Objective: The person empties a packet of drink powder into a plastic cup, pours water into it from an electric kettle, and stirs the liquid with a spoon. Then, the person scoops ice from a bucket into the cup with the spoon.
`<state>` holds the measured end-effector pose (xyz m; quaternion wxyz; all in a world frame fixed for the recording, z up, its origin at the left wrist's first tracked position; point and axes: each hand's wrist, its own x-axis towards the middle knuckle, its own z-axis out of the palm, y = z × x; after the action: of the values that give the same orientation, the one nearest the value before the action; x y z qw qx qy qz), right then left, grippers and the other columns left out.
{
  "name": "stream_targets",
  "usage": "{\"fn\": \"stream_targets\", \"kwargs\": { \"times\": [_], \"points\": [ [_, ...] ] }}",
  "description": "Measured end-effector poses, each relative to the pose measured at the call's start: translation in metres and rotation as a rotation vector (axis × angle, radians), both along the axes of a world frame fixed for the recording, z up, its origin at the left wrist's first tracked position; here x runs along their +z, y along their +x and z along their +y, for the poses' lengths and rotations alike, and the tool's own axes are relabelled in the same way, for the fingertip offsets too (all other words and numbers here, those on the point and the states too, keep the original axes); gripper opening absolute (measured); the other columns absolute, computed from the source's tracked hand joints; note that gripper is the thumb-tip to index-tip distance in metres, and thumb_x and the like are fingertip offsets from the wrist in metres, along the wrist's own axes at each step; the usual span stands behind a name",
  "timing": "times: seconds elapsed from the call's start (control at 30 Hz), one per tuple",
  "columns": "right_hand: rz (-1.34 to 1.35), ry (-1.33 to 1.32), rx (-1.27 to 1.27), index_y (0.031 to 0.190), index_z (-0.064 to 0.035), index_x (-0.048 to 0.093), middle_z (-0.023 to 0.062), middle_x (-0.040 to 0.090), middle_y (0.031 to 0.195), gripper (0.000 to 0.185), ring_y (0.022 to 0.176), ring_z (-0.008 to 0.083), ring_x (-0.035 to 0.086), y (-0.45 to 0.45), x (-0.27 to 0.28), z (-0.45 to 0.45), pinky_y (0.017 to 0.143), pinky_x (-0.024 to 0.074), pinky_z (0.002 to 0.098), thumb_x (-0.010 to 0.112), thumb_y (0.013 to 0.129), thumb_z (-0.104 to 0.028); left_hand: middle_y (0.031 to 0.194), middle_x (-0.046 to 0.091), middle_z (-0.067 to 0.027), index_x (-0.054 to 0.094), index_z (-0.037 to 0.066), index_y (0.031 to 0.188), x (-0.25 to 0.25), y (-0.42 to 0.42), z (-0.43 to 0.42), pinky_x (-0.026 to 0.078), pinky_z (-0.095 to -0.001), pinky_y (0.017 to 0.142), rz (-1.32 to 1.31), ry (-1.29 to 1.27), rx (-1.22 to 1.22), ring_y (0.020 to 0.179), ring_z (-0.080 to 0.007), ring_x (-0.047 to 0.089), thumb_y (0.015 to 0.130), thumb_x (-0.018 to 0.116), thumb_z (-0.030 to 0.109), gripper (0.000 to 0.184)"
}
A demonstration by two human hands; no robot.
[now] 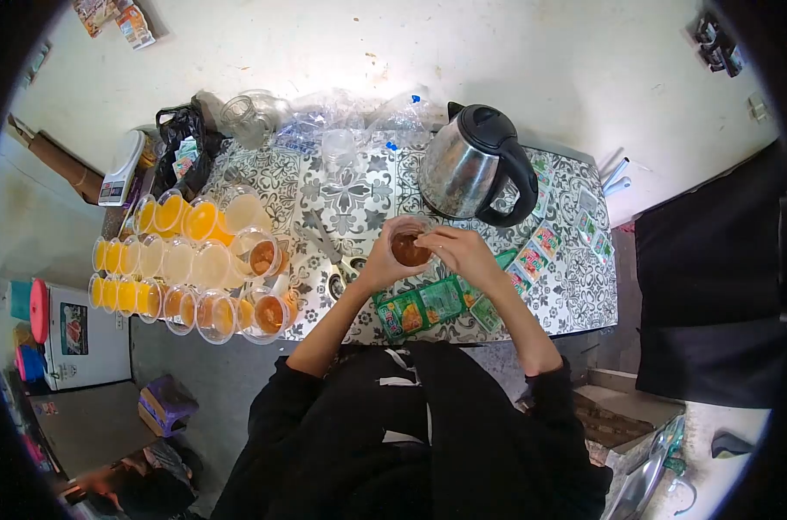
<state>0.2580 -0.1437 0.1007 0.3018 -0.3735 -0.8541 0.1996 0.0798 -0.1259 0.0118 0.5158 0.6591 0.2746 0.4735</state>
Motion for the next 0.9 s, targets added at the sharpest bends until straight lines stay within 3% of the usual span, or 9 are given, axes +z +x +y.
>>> {"fn": "stream_targets", "kwargs": {
  "times": [0.13, 0.33, 0.43, 0.5, 0.73, 0.9],
  "points": [
    [-0.081, 0.017, 0.009, 0.099, -0.0053, 0.065, 0.0079, 0.064, 0.092, 0.022, 0.077, 0.0271, 0.063, 0.001, 0.008, -0.006, 0.068, 0.0514, 0.0347, 0.058, 0.079, -0.007, 0.123, 0.045, -0.0115, 0.032, 0.005, 0.127, 0.0, -0.001, -0.001, 0.039, -0.034, 0.1, -0.013, -0.05, 0.006, 0.115, -0.0209, 0.048, 0.062, 0.081, 0.006, 0.081],
    [0.028, -0.118, 0.05, 0.097, -0.0043, 0.066, 0.0085, 0.065, 0.091, 0.017, 0.076, 0.0271, 0.063, -0.01, 0.003, -0.006, 0.068, 0.0514, 0.035, 0.056, 0.084, -0.008, 0.124, 0.045, -0.0111, 0.032, 0.005, 0.127, 0.005, 0.0, -0.001, 0.039, -0.0337, 0.1, -0.049, -0.114, -0.043, 0.116, -0.0203, 0.047, 0.062, 0.081, 0.005, 0.081],
    [0.107, -0.048, 0.009, 0.097, -0.0048, 0.066, 0.0089, 0.065, 0.092, 0.017, 0.076, 0.027, 0.063, -0.007, -0.002, -0.002, 0.068, 0.0516, 0.035, 0.057, 0.083, -0.009, 0.123, 0.046, -0.0113, 0.032, 0.005, 0.126, 0.009, -0.001, -0.004, 0.039, -0.0337, 0.1, 0.021, -0.102, 0.005, 0.115, -0.0203, 0.047, 0.063, 0.081, 0.006, 0.081],
    [0.075, -0.052, -0.046, 0.098, -0.0052, 0.066, 0.0095, 0.065, 0.091, 0.018, 0.076, 0.027, 0.063, 0.0, -0.001, -0.002, 0.068, 0.0516, 0.0348, 0.058, 0.083, -0.009, 0.122, 0.047, -0.0116, 0.032, 0.005, 0.126, 0.009, 0.0, -0.004, 0.039, -0.0335, 0.099, 0.047, 0.003, 0.033, 0.114, -0.0202, 0.048, 0.063, 0.082, 0.007, 0.08],
    [-0.053, -0.037, 0.039, 0.098, -0.0058, 0.066, 0.0095, 0.065, 0.09, 0.018, 0.076, 0.0265, 0.063, 0.004, 0.007, -0.012, 0.068, 0.0518, 0.0343, 0.059, 0.081, -0.009, 0.121, 0.047, -0.012, 0.032, 0.005, 0.126, 0.001, -0.001, -0.001, 0.039, -0.0335, 0.099, 0.057, 0.013, 0.032, 0.115, -0.0204, 0.048, 0.062, 0.082, 0.008, 0.081],
    [0.078, -0.007, 0.028, 0.096, -0.0066, 0.066, 0.0079, 0.065, 0.09, 0.021, 0.077, 0.0251, 0.064, -0.012, -0.003, -0.011, 0.067, 0.0527, 0.0326, 0.061, 0.076, -0.006, 0.126, 0.043, -0.0118, 0.03, 0.005, 0.128, -0.004, 0.001, -0.001, 0.036, -0.0361, 0.103, -0.078, -0.125, -0.043, 0.117, -0.0215, 0.045, 0.061, 0.082, 0.004, 0.084]
  ]
}}
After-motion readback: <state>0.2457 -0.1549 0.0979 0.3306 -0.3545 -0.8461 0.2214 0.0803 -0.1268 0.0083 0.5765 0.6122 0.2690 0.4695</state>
